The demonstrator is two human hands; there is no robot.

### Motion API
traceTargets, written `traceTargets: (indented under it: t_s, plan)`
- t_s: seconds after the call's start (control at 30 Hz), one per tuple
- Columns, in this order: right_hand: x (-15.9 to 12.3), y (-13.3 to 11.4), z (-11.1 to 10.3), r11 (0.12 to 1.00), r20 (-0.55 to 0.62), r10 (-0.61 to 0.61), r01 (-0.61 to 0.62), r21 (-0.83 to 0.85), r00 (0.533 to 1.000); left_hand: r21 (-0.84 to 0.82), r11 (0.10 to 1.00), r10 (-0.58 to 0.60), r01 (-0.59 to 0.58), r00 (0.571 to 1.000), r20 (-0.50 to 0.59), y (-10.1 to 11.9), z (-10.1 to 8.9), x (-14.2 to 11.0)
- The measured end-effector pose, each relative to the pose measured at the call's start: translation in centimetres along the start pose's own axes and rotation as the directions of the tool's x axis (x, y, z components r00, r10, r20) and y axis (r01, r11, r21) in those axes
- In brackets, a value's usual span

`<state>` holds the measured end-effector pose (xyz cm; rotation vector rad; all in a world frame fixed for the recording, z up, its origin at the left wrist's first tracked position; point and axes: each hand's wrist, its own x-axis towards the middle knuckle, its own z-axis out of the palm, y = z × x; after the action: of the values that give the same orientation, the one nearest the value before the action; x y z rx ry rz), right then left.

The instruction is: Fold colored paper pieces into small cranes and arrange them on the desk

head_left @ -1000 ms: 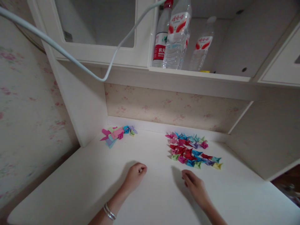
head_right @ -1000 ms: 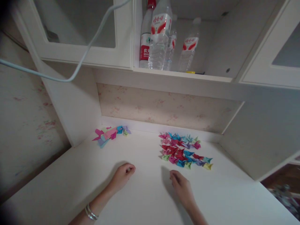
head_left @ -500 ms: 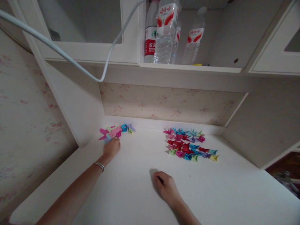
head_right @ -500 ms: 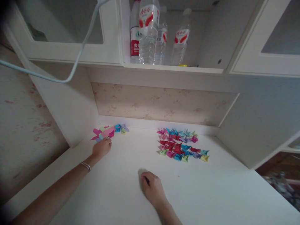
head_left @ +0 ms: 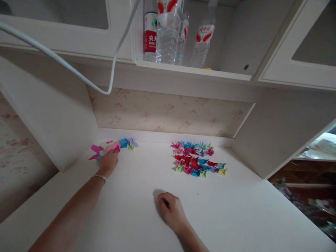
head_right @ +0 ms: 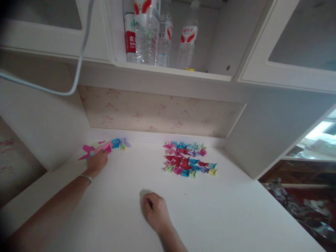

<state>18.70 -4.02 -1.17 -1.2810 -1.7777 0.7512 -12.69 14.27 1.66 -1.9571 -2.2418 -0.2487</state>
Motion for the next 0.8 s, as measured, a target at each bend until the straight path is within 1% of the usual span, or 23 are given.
traceTargets:
  t_s: [0.13,0.23,0.3,0.37,0.43,0.5,0.57,0.63,0.7,0.8]
  plan:
    - [0.2,0.3,0.0,0.999,-0.03,0.021,-0.02,0.028,0.999,0.006,1.0,-0.022,0.022,0.999,-0.026,0.1,-0.7,0.4]
    - [0.3,0.4,0.0,0.998,-0.04,0.038,-0.036,0.051,0.998,0.007,1.0,-0.012,0.012,0.998,-0.057,0.3,-1.4,-0.6]
    - [0.2,0.4,0.0,0.998,-0.032,0.037,-0.035,0.061,0.999,-0.015,1.0,0.015,-0.016,0.996,-0.089,0.6,-1.8,-1.9]
    - [0.0,0.4,0.0,0.997,-0.027,0.028,-0.026,0.072,0.999,-0.079,0.996,0.027,-0.038,0.99,-0.137,1.0,-1.9,-3.5]
    - [-0.1,0.5,0.1,0.995,-0.039,0.034,-0.031,0.091,0.999,-0.189,0.981,0.01,-0.043,0.985,-0.175,1.5,-2.0,-5.4]
    - [0.0,0.7,0.3,0.988,-0.058,0.08,-0.071,0.138,0.995,-0.332,0.941,0.005,-0.067,0.983,-0.184,2.2,-2.1,-7.5]
    - [0.5,0.8,0.5,0.967,-0.066,0.16,-0.142,0.212,0.985,-0.496,0.86,0.033,-0.116,0.984,-0.173,3.3,-2.4,-9.5]
    - [1.2,0.5,0.7,0.924,-0.069,0.245,-0.211,0.32,0.967,-0.66,0.741,0.051,-0.119,0.991,-0.122,4.7,-3.0,-11.4]
    - [2.2,-0.1,0.8,0.863,-0.071,0.304,-0.243,0.442,0.95,-0.807,0.587,0.062,-0.074,0.997,-0.046,6.4,-3.5,-12.9]
    - [3.3,-1.2,1.0,0.773,-0.066,0.333,-0.232,0.59,0.941,-0.918,0.395,0.066,0.009,0.997,0.038,8.8,-3.6,-14.5]
